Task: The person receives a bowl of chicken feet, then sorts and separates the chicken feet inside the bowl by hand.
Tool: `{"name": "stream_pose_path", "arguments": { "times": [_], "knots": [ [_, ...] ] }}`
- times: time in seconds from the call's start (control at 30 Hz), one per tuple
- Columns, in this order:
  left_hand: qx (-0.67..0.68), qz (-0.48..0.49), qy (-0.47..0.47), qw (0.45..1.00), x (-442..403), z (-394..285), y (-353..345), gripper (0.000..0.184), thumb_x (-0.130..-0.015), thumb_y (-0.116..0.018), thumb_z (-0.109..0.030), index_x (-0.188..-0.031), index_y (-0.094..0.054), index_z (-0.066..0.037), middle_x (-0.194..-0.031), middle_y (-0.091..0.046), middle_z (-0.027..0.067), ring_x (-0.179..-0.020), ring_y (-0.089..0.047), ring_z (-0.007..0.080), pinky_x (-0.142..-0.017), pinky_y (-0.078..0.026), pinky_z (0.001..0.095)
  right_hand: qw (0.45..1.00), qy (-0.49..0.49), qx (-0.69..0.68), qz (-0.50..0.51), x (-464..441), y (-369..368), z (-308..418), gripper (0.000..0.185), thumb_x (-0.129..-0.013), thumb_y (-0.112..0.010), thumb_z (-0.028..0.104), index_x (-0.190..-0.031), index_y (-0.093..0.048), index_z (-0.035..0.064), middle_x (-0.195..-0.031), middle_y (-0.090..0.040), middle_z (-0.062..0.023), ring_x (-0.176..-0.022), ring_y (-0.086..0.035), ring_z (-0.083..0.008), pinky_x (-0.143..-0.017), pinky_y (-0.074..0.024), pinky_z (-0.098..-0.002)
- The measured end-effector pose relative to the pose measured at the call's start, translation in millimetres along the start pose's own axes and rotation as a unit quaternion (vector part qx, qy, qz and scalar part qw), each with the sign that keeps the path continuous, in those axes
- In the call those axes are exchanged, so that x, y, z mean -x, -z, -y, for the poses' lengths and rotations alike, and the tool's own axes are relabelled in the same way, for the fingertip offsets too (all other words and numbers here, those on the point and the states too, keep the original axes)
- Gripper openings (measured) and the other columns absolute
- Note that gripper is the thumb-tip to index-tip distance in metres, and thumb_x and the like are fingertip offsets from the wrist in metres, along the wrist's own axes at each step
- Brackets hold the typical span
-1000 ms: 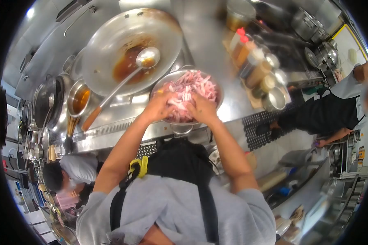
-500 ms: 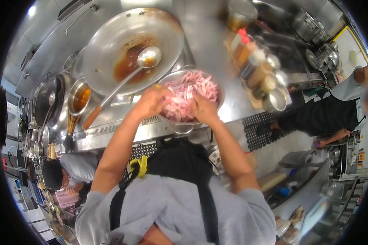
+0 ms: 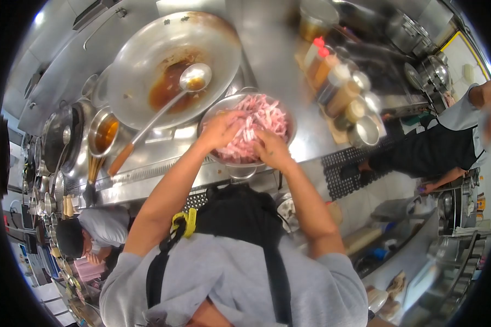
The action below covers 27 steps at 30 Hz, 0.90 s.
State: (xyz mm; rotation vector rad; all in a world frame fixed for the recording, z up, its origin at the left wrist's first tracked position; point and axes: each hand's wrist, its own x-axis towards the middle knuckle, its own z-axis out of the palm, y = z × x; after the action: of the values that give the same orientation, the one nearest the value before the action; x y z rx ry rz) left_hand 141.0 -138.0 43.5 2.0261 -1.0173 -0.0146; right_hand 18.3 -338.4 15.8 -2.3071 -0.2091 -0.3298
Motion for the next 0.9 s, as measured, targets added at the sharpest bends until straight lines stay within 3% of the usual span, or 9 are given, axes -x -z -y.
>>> {"name": "stream_pose_path", "arguments": {
  "times": [0.23,0.3,0.4,0.53,0.73,0.9],
  "knots": [
    [0.073,0.202,0.161,0.963,-22,-12,12,0.048,-0.098,-0.063,-0.036,-0.140,-0.058,-0.013,-0.121,-0.069,0.0194,-0.112,-0.066,0.0288,-0.096,-0.051,0.0394,1.000,-0.015,0.007,-0.004,0,4,11,0.035,-0.089,-0.072,0.025,-0.114,-0.065,0.0012,-0.092,-0.065,-0.0194,-0.087,-0.064,-0.0388,-0.077,-0.0502,-0.0446],
    [0.061,0.188,0.141,0.970,-22,2,2,0.048,-0.098,-0.062,-0.037,-0.140,-0.058,-0.014,-0.123,-0.069,0.0181,-0.113,-0.066,0.0282,-0.095,-0.051,0.0389,0.999,-0.011,0.035,-0.034,0,-2,18,0.041,-0.089,-0.074,0.029,-0.116,-0.065,-0.0015,-0.093,-0.068,-0.0204,-0.087,-0.067,-0.0382,-0.079,-0.0516,-0.0448],
    [0.011,0.206,0.096,0.974,-28,6,-3,0.047,-0.097,-0.062,-0.039,-0.137,-0.060,-0.013,-0.123,-0.068,0.0171,-0.112,-0.066,0.0289,-0.094,-0.051,0.0388,0.988,-0.132,0.075,0.018,-8,5,50,0.041,-0.090,-0.072,0.035,-0.112,-0.065,0.0008,-0.100,-0.069,-0.0210,-0.094,-0.067,-0.0392,-0.080,-0.0523,-0.0478],
    [-0.030,0.169,0.049,0.984,-28,1,-11,0.042,-0.094,-0.062,-0.039,-0.125,-0.065,-0.011,-0.114,-0.070,0.0173,-0.104,-0.068,0.0324,-0.089,-0.052,0.0411,0.981,-0.148,0.127,-0.003,-8,-9,45,0.040,-0.091,-0.069,0.036,-0.109,-0.063,-0.0001,-0.099,-0.069,-0.0220,-0.092,-0.068,-0.0410,-0.079,-0.0527,-0.0511],
    [-0.013,0.115,0.057,0.992,-24,6,-30,0.028,-0.094,-0.059,-0.030,-0.112,-0.066,-0.011,-0.092,-0.070,0.0177,-0.089,-0.068,0.0368,-0.080,-0.052,0.0452,0.978,-0.165,0.124,-0.026,-10,-12,49,0.032,-0.094,-0.064,0.031,-0.104,-0.062,0.0000,-0.094,-0.070,-0.0236,-0.090,-0.068,-0.0430,-0.078,-0.0523,-0.0533],
    [-0.007,0.089,0.026,0.996,-22,10,-31,0.026,-0.095,-0.056,-0.026,-0.113,-0.065,-0.010,-0.095,-0.069,0.0183,-0.091,-0.067,0.0376,-0.080,-0.051,0.0455,0.979,-0.166,0.113,-0.043,-11,-11,46,0.032,-0.092,-0.068,0.030,-0.098,-0.062,-0.0006,-0.088,-0.069,-0.0248,-0.085,-0.068,-0.0452,-0.075,-0.0516,-0.0533]
  ]
}}
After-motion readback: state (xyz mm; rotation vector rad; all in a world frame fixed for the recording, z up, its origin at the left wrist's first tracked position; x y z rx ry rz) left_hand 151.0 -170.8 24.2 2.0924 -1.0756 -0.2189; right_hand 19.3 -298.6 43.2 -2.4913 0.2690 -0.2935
